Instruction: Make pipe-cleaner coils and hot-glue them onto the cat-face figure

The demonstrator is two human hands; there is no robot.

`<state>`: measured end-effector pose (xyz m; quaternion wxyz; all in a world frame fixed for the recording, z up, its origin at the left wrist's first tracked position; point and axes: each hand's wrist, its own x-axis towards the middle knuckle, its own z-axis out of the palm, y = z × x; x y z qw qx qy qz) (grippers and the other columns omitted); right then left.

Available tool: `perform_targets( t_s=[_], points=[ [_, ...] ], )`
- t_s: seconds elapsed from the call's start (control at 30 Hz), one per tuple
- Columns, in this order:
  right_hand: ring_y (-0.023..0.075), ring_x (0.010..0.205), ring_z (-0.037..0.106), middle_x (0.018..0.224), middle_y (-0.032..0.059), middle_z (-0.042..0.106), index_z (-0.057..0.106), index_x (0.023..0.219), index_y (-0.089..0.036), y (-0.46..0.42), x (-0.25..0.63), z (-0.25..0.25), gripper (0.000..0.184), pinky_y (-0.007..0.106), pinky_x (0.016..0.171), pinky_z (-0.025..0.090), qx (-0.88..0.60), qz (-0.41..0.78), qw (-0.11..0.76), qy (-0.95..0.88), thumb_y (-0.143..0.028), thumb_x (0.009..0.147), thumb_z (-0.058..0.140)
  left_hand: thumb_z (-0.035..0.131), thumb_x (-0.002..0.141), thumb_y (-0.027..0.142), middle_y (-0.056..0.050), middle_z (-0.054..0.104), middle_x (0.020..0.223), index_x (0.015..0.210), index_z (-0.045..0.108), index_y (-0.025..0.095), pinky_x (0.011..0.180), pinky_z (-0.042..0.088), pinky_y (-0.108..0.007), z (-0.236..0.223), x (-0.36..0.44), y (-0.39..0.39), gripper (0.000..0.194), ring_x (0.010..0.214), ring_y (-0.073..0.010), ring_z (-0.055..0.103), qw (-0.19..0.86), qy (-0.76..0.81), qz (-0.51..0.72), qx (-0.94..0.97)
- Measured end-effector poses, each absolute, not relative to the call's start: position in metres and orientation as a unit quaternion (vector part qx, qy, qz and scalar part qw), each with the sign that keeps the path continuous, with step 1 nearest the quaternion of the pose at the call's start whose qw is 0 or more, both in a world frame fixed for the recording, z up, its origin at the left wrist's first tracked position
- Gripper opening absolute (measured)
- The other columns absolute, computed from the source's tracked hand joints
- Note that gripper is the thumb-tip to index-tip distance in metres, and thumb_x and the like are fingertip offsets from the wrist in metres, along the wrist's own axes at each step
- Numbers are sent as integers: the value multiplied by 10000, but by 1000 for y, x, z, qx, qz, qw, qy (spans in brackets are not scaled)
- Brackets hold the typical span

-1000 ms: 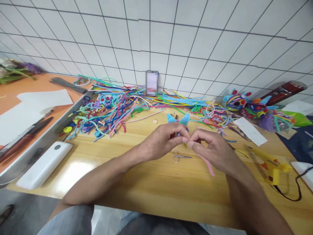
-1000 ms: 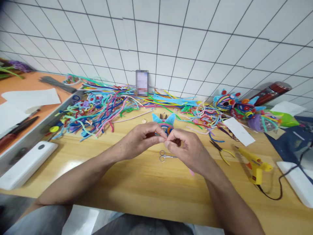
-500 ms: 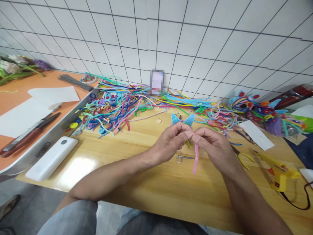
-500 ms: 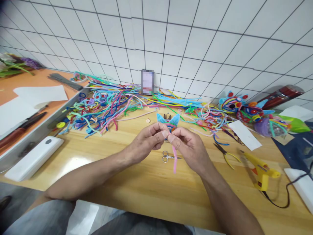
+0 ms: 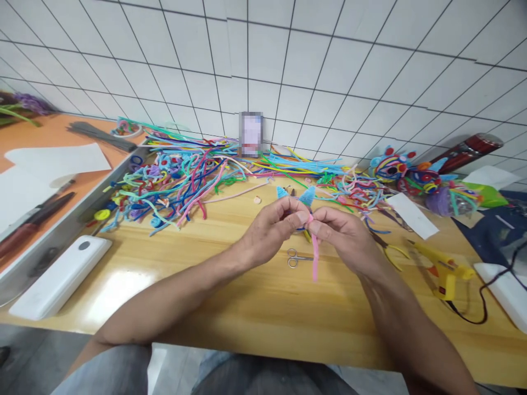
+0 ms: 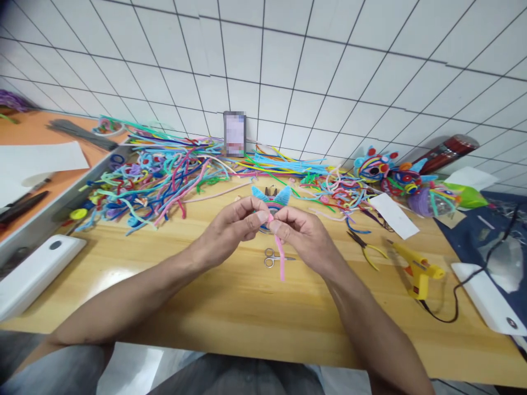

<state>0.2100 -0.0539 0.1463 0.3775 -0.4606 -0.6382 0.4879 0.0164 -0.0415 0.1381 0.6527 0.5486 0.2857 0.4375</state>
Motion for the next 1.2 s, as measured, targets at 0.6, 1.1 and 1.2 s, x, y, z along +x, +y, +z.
perform_targets(
  t_s=[0.6,1.1,1.2],
  points=[
    [139,627,503,672,-16,583,675,769,-216,-64,219,160,278,293,589,386,-476,419,302,-712,-427,950,680,630,987,200,-22,679,900,898,667,174,786,463,-284,148,0,-34,101,824,-143,596,447,273,368,768],
    [122,628,491,678,-19,556,658,710,-207,-56,221,152,394,260,578,395,-421,538,357,-637,-533,903,767,749,926,364,-13,662,818,921,731,151,650,379,-257,147,4,-28,214,690,-105,503,593,246,383,665],
    [122,620,485,669,-19,553,645,699,-203,-56,219,157,421,260,567,391,-424,532,337,-650,-556,898,759,738,929,316,-7,636,796,858,729,148,643,365,-253,151,-1,-27,182,692,-105,490,562,261,372,691]
  ],
)
